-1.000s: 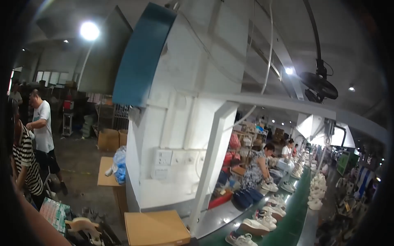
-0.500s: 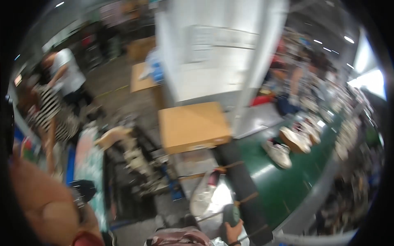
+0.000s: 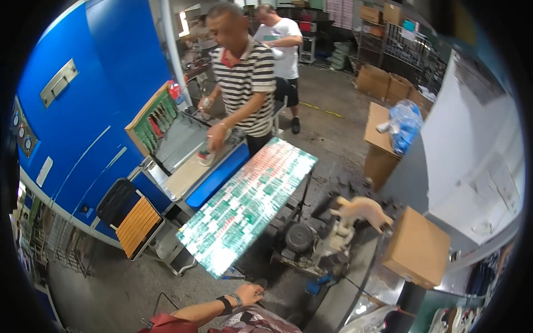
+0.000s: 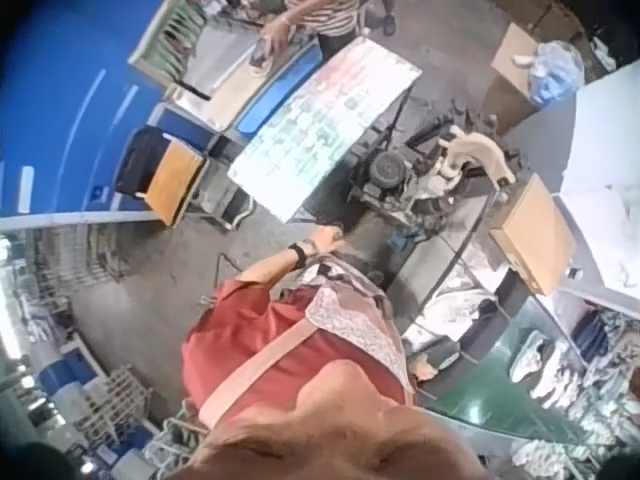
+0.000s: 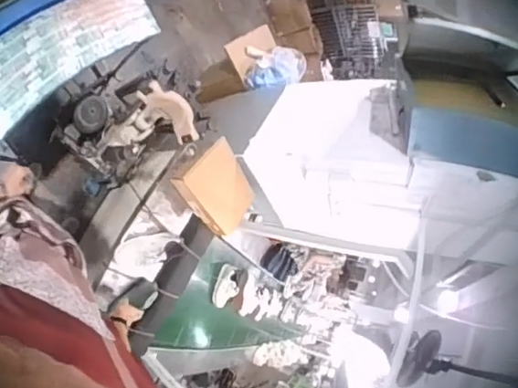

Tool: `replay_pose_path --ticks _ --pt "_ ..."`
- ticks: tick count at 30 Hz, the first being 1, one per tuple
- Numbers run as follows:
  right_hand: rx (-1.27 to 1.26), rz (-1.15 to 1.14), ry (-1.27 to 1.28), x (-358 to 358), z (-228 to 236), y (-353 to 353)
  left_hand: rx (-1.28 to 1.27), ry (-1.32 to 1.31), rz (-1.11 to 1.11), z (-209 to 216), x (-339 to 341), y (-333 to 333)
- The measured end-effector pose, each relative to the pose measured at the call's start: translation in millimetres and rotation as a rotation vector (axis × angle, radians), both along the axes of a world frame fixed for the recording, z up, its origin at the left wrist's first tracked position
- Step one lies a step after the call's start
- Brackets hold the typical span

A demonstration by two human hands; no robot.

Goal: Inserting shoe lasts into sneakers, inspecting the fit, and organizing the shoes on a conveyor belt.

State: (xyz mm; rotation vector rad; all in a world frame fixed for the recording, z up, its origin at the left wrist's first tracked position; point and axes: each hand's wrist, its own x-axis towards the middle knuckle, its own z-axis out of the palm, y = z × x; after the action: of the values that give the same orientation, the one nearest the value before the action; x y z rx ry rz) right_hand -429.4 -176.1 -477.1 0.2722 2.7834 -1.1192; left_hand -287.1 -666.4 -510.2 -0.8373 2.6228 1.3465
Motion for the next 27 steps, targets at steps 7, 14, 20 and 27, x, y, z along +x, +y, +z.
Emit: replay_pose_path --ticks 7,14,20,27 --pt "0.085 0.249 -0.004 22.7 -7.2 -88.2 -0.033 -0.093 -0.037 40.1 -8.2 -114.6" --pt "0.179 0.289 -0.037 82.4 -6.8 -101.5 -0.293 0.285 -0.296 88.9 -67.4 -168.7" --pt "0.342 -0.024 -0.063 120.1 -5.7 -95.9 -0.917 0.165 -0.540 101.2 -107.0 -258.3" --pt "0.253 -0.302 -0.174 156.9 -18.9 -57.8 -0.867 -0.656 -0.348 61.4 -89.2 -374.6"
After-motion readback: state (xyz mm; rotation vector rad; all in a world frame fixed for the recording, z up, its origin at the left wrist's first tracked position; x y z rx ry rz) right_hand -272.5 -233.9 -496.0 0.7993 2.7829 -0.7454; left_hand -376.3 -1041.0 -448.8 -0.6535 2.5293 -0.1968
